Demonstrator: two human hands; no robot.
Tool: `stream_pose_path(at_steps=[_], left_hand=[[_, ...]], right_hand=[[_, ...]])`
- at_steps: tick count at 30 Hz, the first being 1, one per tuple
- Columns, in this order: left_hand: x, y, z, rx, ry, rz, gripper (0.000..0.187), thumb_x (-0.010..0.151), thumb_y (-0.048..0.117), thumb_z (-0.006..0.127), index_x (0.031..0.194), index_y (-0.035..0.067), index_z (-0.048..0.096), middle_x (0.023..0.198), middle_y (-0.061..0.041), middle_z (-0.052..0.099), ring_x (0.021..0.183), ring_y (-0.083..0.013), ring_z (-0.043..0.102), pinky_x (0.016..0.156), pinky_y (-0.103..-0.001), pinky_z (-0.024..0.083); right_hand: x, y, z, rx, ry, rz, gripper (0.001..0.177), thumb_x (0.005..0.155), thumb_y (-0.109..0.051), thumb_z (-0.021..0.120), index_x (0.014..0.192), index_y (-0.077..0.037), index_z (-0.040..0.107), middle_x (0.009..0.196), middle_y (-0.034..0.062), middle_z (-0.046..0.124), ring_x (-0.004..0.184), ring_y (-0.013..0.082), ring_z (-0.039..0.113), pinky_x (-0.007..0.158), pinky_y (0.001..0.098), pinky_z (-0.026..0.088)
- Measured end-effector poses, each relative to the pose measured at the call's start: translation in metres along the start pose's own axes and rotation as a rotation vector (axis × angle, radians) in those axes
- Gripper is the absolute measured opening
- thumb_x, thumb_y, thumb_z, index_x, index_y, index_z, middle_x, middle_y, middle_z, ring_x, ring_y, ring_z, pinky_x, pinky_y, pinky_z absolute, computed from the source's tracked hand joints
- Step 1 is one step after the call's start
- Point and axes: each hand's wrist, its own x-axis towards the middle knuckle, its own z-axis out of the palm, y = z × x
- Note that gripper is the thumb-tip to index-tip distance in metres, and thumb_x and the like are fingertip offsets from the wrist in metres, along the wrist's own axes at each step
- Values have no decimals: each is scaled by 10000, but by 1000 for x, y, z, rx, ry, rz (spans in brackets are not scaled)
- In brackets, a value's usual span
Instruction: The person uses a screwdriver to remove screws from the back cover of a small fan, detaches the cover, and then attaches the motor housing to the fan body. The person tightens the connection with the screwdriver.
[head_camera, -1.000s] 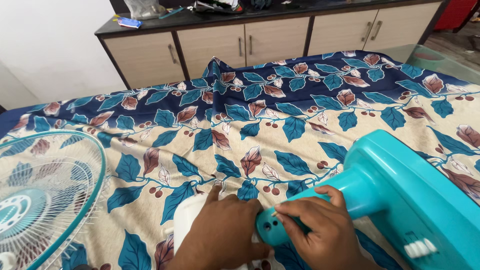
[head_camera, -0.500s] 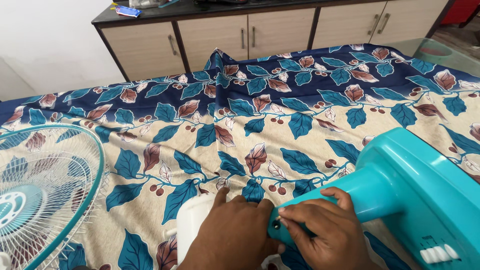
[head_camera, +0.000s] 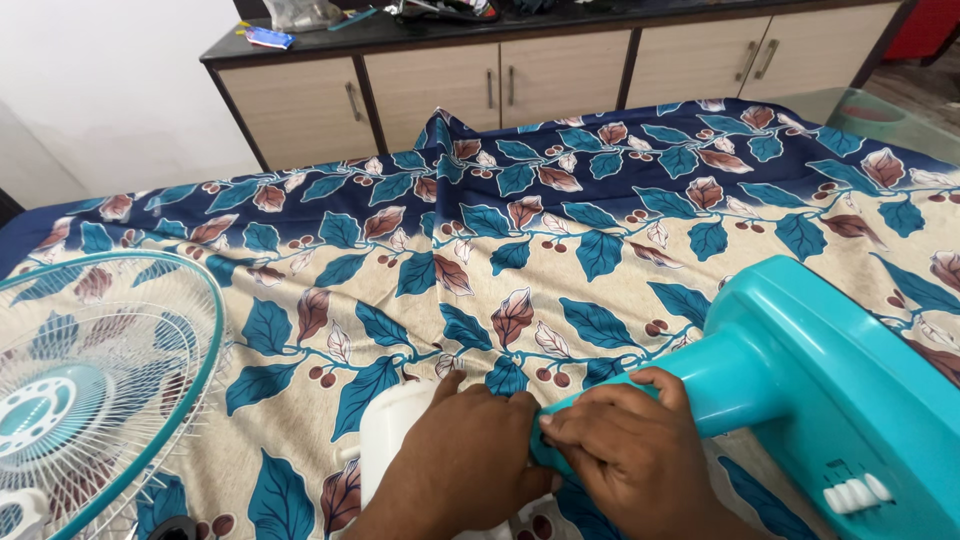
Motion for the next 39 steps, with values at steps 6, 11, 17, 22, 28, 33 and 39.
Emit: stream_pose_path(at_steps=[6, 11, 17, 22, 28, 33, 39], left_hand=[[5, -4, 4, -8, 34, 12, 482, 742, 403, 773, 1004, 13, 668, 871, -187, 729, 934, -367, 699, 1110, -459, 389], [9, -6, 7, 11, 47, 15, 454, 731, 402, 762, 950, 13, 685, 851, -182, 725, 879, -358, 688, 1009, -415, 468], [10, -7, 6, 24, 38, 37, 483, 692, 424, 791, 917, 8, 691, 849, -172, 727, 872, -352, 700, 1049, -409, 439], [-1, -11, 0, -106, 182, 69, 513, 682, 343, 777, 1074, 19, 708, 1017, -193, 745, 1014, -356, 706, 1014, -425, 489], [-28, -16, -9, -426, 647, 0, 443, 782, 247, 780, 1180, 62, 719, 1172, -110, 763, 1122, -261, 707, 972, -367, 512], [-71, -19, 0, -541, 964, -265, 293, 849, 219, 712, 1097, 72, 764, 1101, -69, 790, 1035, -170, 746, 733, -329, 583], [-107, -8, 55, -543, 1344, -367, 232, 899, 197, 725, 1030, 7, 736, 888, -104, 747, 816, -175, 694, 744, -300, 532]], right_hand=[[2, -2, 5, 53, 12, 16, 94, 785, -173, 804, 878, -182, 795, 806, -55, 754, 893, 150, 710, 838, 387, 400], [4, -3, 2, 67, -28, -23, 72, 798, -133, 757, 859, -162, 783, 897, -50, 776, 924, 166, 691, 853, 396, 397], [5, -3, -7, 115, -171, -53, 101, 807, -106, 717, 880, -124, 786, 1084, -4, 755, 1017, 220, 654, 913, 424, 398], [4, -2, -18, 143, -229, -61, 225, 793, -42, 659, 980, -100, 770, 1133, 59, 738, 1096, 290, 640, 997, 461, 400], [-4, 7, -44, 196, -171, 19, 243, 820, -97, 700, 1058, -93, 744, 1166, 89, 745, 1154, 316, 641, 1002, 469, 450], [-21, 6, -64, 212, -149, 107, 179, 801, -92, 708, 975, -97, 751, 1119, 56, 765, 1098, 264, 686, 977, 413, 504], [-49, -8, -58, 203, -183, 86, 239, 727, -84, 723, 963, -99, 759, 1079, 43, 767, 1042, 272, 678, 925, 408, 506]])
